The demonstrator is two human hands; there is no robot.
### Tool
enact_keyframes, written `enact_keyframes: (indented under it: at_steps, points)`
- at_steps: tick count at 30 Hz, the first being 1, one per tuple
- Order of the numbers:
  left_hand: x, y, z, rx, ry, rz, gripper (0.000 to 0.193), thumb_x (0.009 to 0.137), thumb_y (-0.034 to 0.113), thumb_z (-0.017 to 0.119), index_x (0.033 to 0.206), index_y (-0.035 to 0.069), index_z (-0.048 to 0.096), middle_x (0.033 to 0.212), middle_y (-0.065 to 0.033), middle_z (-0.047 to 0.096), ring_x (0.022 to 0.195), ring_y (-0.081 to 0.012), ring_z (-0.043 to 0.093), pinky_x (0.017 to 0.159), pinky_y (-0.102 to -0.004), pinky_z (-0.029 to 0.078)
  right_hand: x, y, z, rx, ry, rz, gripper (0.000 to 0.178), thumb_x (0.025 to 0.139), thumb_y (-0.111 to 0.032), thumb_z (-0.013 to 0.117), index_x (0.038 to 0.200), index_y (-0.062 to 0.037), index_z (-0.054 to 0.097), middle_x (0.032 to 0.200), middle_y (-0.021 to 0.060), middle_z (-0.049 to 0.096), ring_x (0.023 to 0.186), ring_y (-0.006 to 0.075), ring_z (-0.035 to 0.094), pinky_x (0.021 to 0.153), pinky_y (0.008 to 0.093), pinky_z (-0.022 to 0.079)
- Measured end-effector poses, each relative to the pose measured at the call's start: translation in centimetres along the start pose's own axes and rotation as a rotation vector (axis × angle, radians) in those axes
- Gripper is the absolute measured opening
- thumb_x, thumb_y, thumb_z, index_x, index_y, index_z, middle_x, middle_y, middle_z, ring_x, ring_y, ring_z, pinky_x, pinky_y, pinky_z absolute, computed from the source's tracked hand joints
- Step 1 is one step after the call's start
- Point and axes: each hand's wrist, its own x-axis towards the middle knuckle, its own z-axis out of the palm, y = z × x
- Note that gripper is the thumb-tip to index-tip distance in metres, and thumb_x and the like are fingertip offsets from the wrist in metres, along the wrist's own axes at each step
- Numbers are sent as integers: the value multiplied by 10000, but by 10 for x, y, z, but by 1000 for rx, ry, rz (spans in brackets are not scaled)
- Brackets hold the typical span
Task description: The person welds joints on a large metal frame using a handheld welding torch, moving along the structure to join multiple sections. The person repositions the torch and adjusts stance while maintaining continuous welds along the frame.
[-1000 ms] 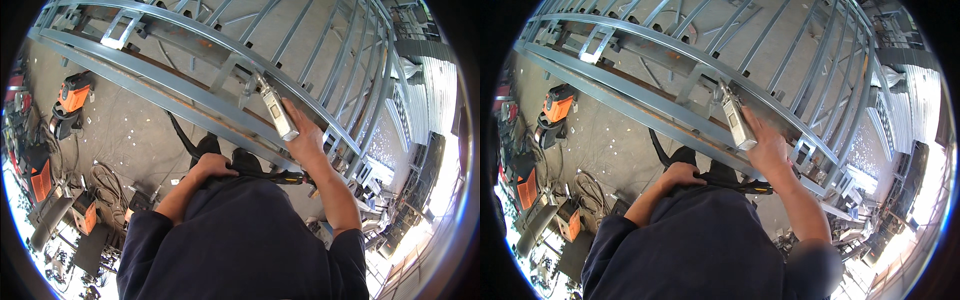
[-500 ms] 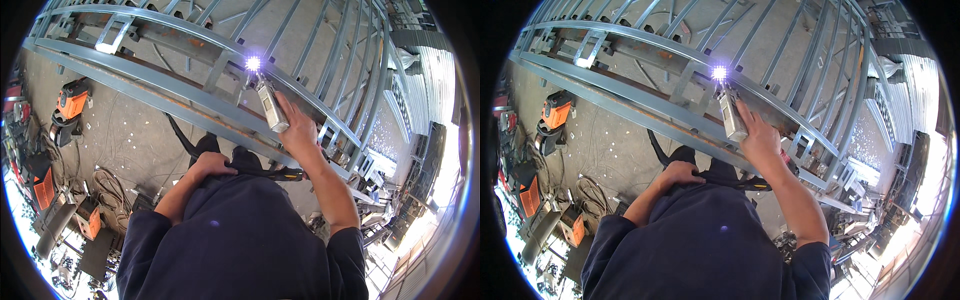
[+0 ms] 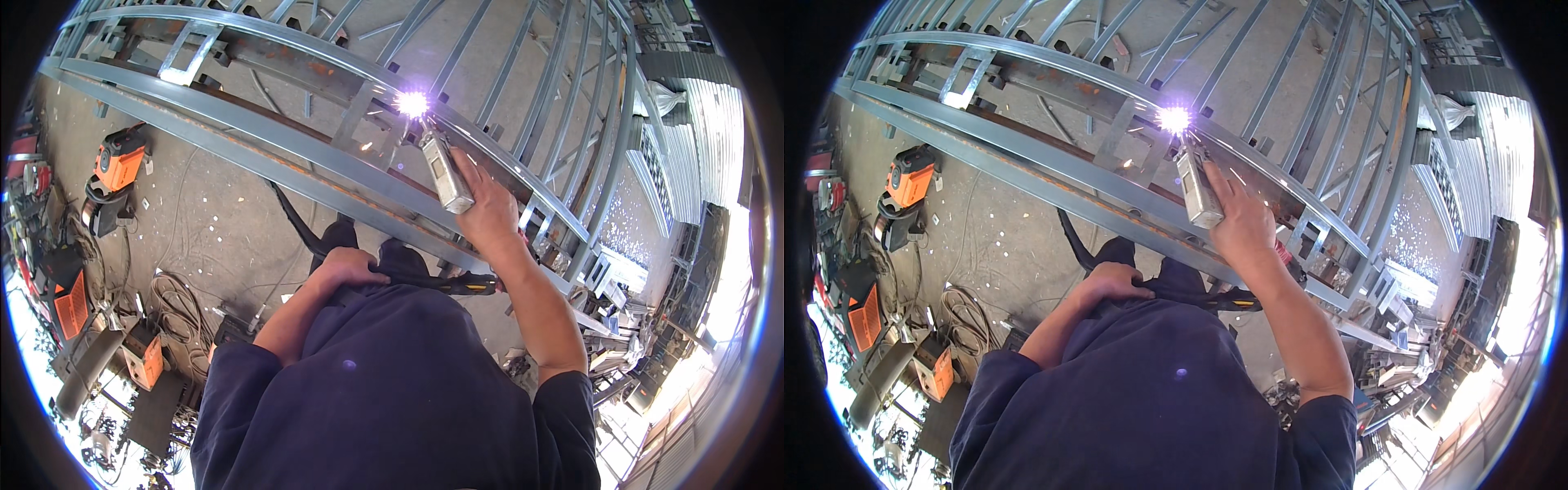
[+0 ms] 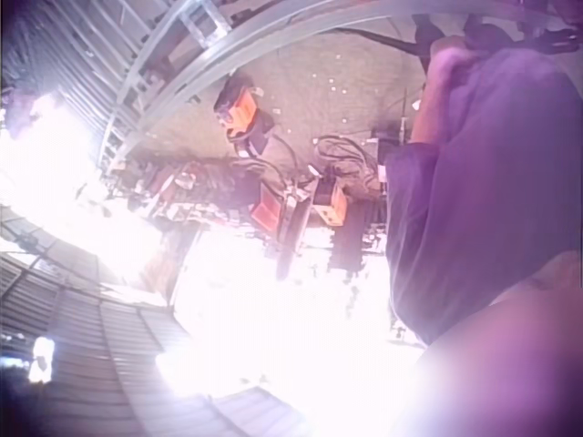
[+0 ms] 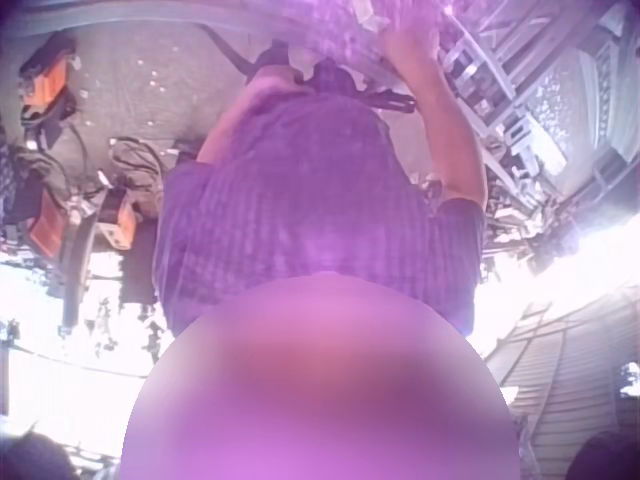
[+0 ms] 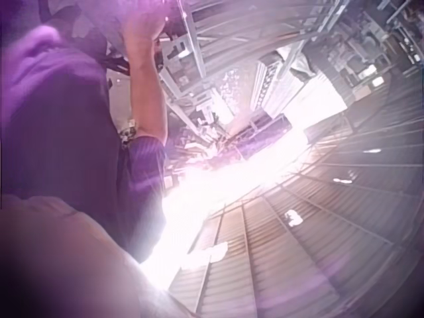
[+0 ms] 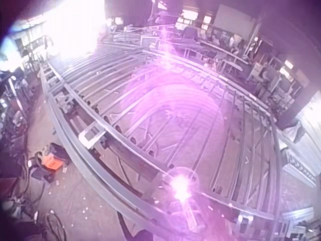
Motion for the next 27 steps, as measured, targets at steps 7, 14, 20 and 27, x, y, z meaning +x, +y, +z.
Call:
enact_keyframes:
  at_steps: [7,14,20,27]
  points:
    - [4,-1,4,-2,23,14,753,836,765,593,1147,103,771,1086,-172,755,1058,-365,705,893,-459,536,0,1,-4,17,-31,18,692,889,-178,712,1523,-302,463,1133,102,689,990,380,702,834,488,571]
    - [1,0,3,3,27,12,743,832,766,600,1120,105,779,1041,-157,765,1015,-363,717,877,-458,545,-2,7,-1,45,-12,1,700,886,-175,715,1526,-291,459,1188,117,690,999,391,699,831,483,572]
    - [1,-1,8,33,65,41,685,819,758,611,1040,137,799,1014,-110,776,971,-314,734,816,-433,558,-8,11,-14,132,-39,55,729,886,-155,717,1551,-302,456,1347,131,674,1134,389,686,919,437,583]
    - [6,11,10,10,17,36,667,813,737,638,1071,140,790,1046,-124,773,998,-331,725,878,-436,546,-1,20,-47,472,-224,19,729,875,-333,817,1529,-227,513,1303,142,709,1185,304,689,987,400,544]
